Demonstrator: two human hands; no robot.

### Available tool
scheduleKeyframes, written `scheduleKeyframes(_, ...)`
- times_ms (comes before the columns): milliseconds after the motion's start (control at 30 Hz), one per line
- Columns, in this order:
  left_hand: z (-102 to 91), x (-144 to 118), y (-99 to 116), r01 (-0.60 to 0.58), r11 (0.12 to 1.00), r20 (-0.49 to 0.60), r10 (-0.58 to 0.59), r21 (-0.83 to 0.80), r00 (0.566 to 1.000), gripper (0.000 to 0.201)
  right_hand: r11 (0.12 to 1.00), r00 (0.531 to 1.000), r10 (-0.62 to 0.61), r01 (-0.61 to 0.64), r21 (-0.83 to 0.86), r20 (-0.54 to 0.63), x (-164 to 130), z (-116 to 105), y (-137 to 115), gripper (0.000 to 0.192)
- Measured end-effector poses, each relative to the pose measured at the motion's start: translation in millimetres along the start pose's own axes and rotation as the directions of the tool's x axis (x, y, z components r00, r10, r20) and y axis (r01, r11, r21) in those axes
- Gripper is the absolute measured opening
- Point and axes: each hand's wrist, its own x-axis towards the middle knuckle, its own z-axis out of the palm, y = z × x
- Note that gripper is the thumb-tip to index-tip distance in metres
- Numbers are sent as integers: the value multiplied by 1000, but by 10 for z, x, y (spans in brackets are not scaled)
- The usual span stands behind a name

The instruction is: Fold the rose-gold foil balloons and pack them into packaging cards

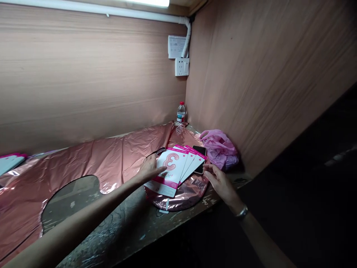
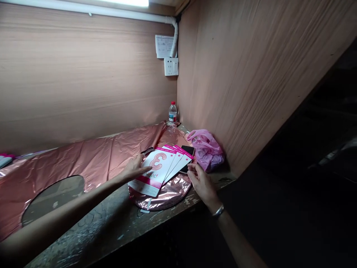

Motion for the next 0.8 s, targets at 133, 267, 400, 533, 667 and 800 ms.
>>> scheduleKeyframes(133,137,-123,132,-212,959,28,211,190,977,54,996,999,36,-33,-80,32,99,-78,63,37)
scheduleKeyframes(267,228,-88,273,-239,956,127,219,170,967,43,986,1000,7,-7,-165,1,71,-66,91,34)
scheduleKeyframes(400,285,87,302,-133,977,61,125,169,990,42,983,999,-23,18,-183,-24,13,-55,82,32)
scheduleKeyframes(533,278,255,277,-42,987,18,40,155,999,59,995,999,52,-52,-89,0,8,-74,70,37)
scheduleKeyframes(667,205,350,323,-14,983,64,3,181,998,62,916,945,309,-326,235,107,40,-141,-38,40)
scheduleKeyframes(800,193,377,405,-18,987,128,-3,162,992,54,796,895,386,-445,410,222,58,-236,-153,27)
